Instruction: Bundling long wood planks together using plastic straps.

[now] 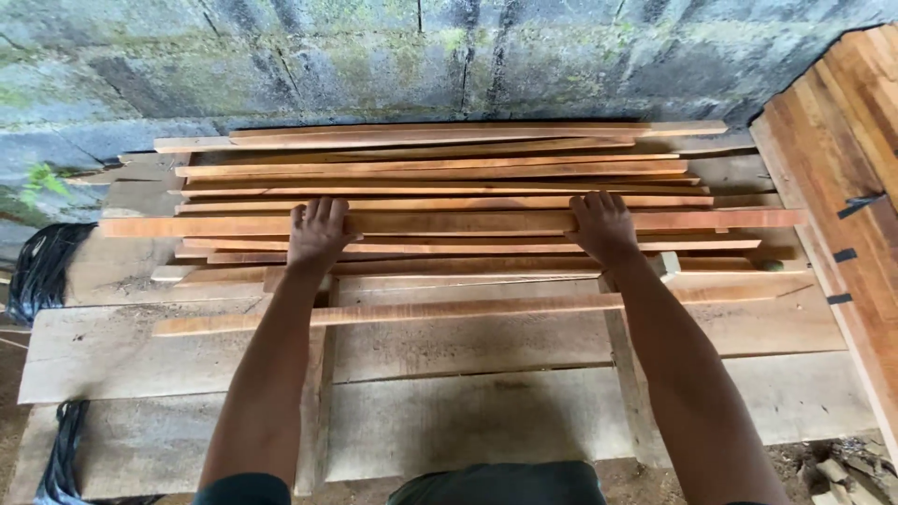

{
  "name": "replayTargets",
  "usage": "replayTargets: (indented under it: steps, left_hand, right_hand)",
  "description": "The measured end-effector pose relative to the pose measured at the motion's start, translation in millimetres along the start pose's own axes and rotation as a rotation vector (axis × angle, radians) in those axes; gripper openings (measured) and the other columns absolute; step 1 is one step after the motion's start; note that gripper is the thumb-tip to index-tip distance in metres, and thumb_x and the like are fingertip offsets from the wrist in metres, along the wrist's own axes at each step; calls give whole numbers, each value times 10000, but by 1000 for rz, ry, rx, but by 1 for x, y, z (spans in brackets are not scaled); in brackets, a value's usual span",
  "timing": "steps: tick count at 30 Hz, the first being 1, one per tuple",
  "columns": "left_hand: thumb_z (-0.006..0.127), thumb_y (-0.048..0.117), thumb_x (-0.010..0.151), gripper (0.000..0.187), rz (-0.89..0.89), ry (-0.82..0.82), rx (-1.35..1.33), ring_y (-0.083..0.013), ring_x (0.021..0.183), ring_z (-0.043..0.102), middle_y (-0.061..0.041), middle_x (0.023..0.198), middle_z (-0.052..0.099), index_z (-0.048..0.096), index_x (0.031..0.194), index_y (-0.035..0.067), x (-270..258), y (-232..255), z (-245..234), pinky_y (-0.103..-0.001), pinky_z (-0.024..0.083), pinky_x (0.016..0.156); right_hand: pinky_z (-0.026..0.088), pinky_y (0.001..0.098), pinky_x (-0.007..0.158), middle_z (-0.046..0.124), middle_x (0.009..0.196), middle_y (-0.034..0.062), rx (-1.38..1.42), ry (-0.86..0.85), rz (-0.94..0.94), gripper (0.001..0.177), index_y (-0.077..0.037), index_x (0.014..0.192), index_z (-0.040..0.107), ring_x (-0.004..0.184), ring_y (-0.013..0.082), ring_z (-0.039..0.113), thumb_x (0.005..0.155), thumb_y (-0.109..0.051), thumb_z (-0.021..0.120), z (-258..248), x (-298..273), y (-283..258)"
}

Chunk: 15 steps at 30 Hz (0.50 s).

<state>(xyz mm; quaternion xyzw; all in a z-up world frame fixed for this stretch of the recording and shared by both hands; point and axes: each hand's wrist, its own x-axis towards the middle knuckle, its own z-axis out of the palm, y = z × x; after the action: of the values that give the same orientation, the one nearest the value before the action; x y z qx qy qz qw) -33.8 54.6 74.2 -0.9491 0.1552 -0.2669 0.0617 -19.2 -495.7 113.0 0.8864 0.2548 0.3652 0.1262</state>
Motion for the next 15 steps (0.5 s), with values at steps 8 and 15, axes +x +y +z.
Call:
replayTargets:
  steps: [8, 15]
  left_hand:
    - [840, 387, 698, 369, -25, 47, -72, -223, 1001, 592, 5, 972, 573, 645, 950, 201, -15, 12, -74, -389, 491, 878]
    - [704, 436, 745, 270, -73, 15, 58, -201, 768, 742, 13, 770, 705, 608, 877, 221, -45, 15, -62, -333, 535, 755]
  right_hand:
    - [567, 351, 687, 514, 825, 4, 152, -33, 52, 184, -172, 809, 647, 758, 238, 649, 654, -203, 741, -50, -11, 14]
    - [601, 383, 706, 645, 686, -5, 160, -234, 96, 321, -244, 906, 697, 729, 249, 750, 666, -393, 850, -47, -50, 21]
